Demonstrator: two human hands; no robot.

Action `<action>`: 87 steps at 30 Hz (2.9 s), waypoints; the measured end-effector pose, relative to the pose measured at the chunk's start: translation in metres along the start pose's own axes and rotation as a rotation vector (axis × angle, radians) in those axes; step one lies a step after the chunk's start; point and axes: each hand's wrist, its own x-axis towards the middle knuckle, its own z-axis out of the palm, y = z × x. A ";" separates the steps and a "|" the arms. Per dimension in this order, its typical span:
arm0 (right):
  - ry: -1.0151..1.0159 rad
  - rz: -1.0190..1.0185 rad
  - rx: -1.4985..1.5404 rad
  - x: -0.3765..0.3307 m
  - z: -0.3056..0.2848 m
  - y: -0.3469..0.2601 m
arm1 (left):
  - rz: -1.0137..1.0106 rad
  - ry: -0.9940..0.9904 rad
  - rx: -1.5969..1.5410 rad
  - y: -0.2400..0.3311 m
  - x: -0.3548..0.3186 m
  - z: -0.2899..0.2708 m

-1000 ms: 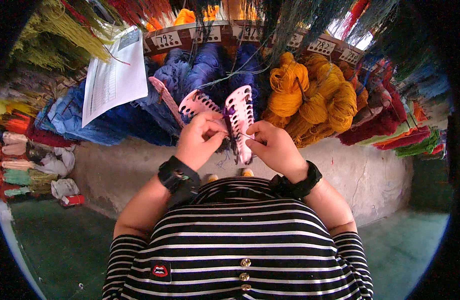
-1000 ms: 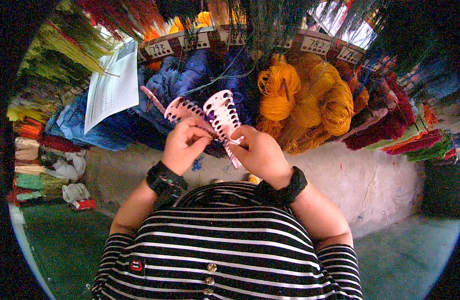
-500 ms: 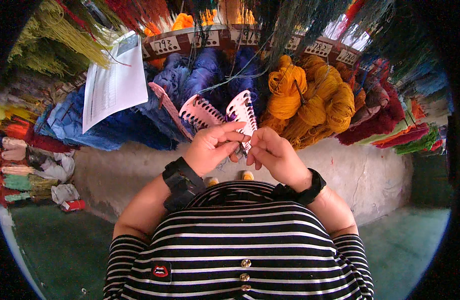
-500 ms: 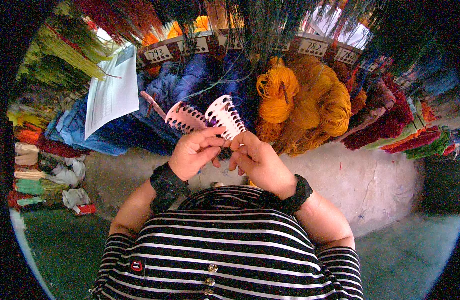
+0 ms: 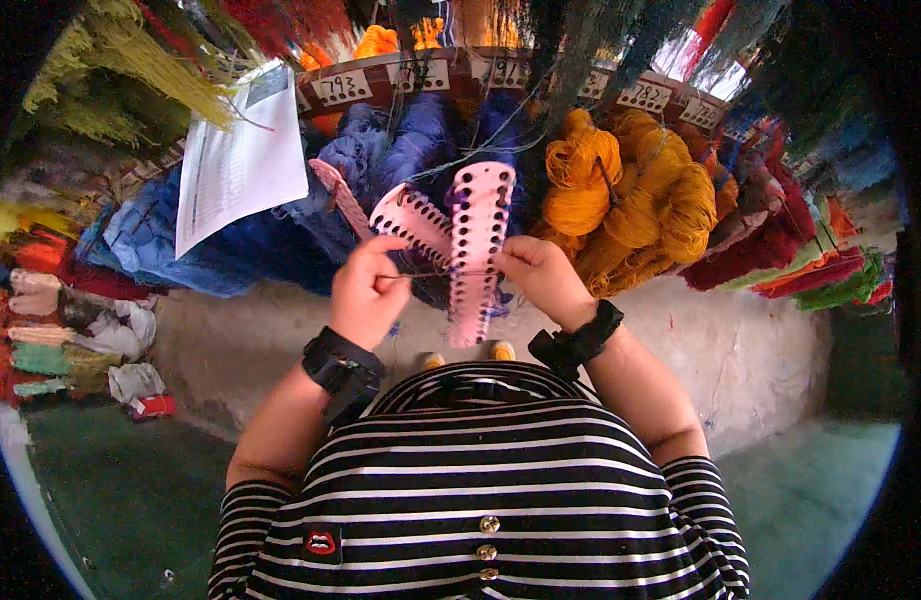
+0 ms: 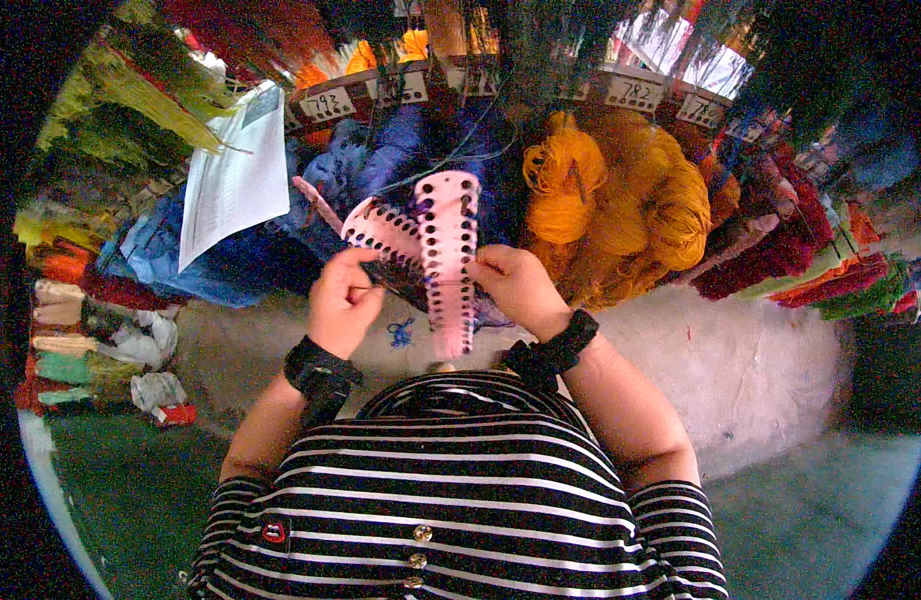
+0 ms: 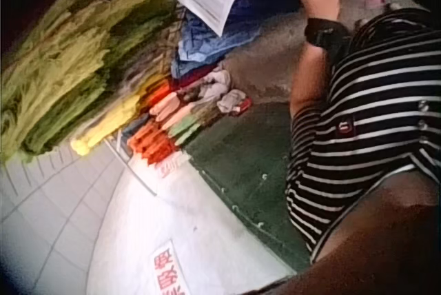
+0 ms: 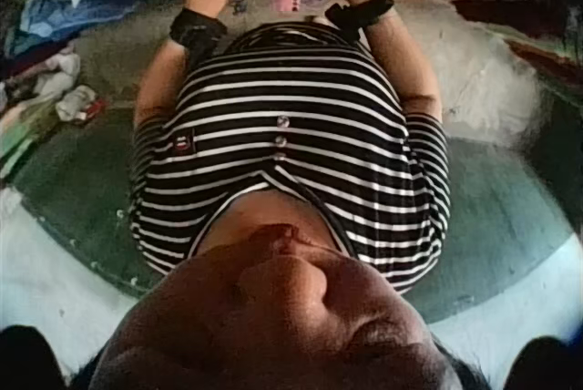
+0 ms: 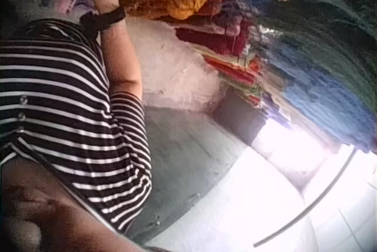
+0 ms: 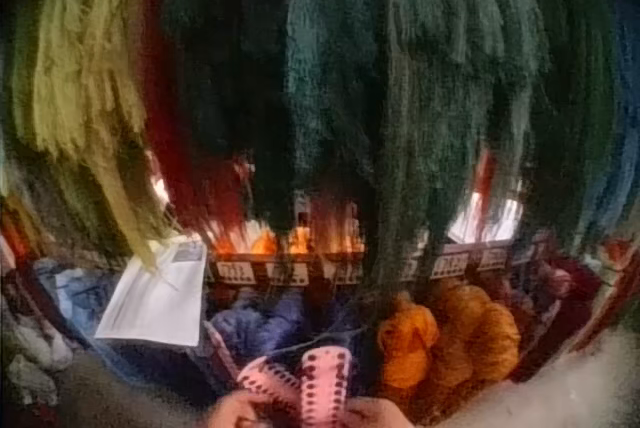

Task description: The person checks a list, picks up thread organizers, and pulls strands of thread from hanging bundles. They then thread the strands through the holes of the organizers and refer back to the list.

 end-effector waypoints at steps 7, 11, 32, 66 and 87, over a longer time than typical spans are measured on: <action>-0.013 0.036 0.118 -0.002 0.007 0.002 | -0.294 0.064 -0.731 -0.022 -0.025 -0.057; -0.043 0.110 0.099 -0.005 0.004 -0.014 | -0.263 0.161 -0.992 -0.039 -0.026 -0.100; 0.106 0.206 0.141 -0.012 0.007 -0.025 | -0.724 0.380 -0.374 -0.146 -0.086 -0.245; 0.520 -0.031 -0.120 -0.050 0.066 -0.062 | -0.353 0.332 -0.622 -0.040 0.001 -0.304; -0.466 0.226 0.506 0.047 0.221 -0.233 | -0.017 0.399 -0.631 -0.031 -0.116 -0.283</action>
